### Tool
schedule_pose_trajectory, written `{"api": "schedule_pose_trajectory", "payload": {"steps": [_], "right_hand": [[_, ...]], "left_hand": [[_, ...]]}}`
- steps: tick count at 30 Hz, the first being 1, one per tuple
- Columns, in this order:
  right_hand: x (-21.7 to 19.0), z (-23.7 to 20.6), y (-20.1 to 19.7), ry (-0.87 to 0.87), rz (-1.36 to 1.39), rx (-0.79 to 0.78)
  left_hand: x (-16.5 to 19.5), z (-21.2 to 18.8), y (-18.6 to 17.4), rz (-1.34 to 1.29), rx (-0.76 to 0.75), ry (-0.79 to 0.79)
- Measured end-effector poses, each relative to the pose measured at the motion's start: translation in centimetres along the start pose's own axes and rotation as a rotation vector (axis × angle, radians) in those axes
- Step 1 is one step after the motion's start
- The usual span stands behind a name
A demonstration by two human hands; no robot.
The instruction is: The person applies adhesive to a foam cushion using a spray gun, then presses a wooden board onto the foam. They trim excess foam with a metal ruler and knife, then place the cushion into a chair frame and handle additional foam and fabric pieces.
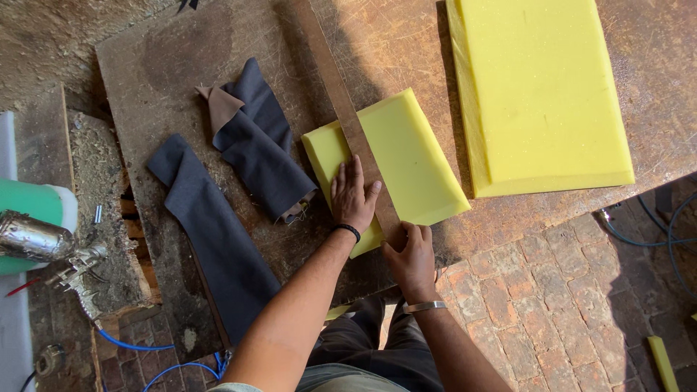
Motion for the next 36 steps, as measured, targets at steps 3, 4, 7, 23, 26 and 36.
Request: {"api": "schedule_pose_trajectory", "payload": {"steps": [3,4,7,23,26,36], "right_hand": [[-0.1,0.1,0.0,-0.006,0.014,-0.011],[0.0,0.2,0.0,-0.001,0.017,-0.015],[0.6,0.4,0.4,0.051,-0.032,-0.062],[0.6,0.2,0.3,0.035,-0.065,-0.09],[0.0,-0.2,-0.3,-0.001,-0.135,-0.08],[1.3,-2.2,-1.4,-0.035,-0.285,-0.142]], "left_hand": [[-0.3,-0.1,0.3,-0.003,0.001,0.002],[-0.3,-0.2,0.4,-0.007,-0.001,0.003],[-0.4,-0.3,1.1,0.019,-0.022,0.005],[-0.4,-0.8,1.5,0.014,0.004,0.012],[-0.3,-0.9,1.5,0.021,-0.007,0.002],[-0.2,-0.9,1.0,0.018,-0.035,-0.021]]}}
Point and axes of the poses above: each hand's wrist, its own z-axis towards the middle knuckle, its own y-axis out of the palm, x = y × z, the point moved 10 cm from there along z, towards the middle knuckle, and after that the axes turned 9 degrees about x, right-handed, at the moved point
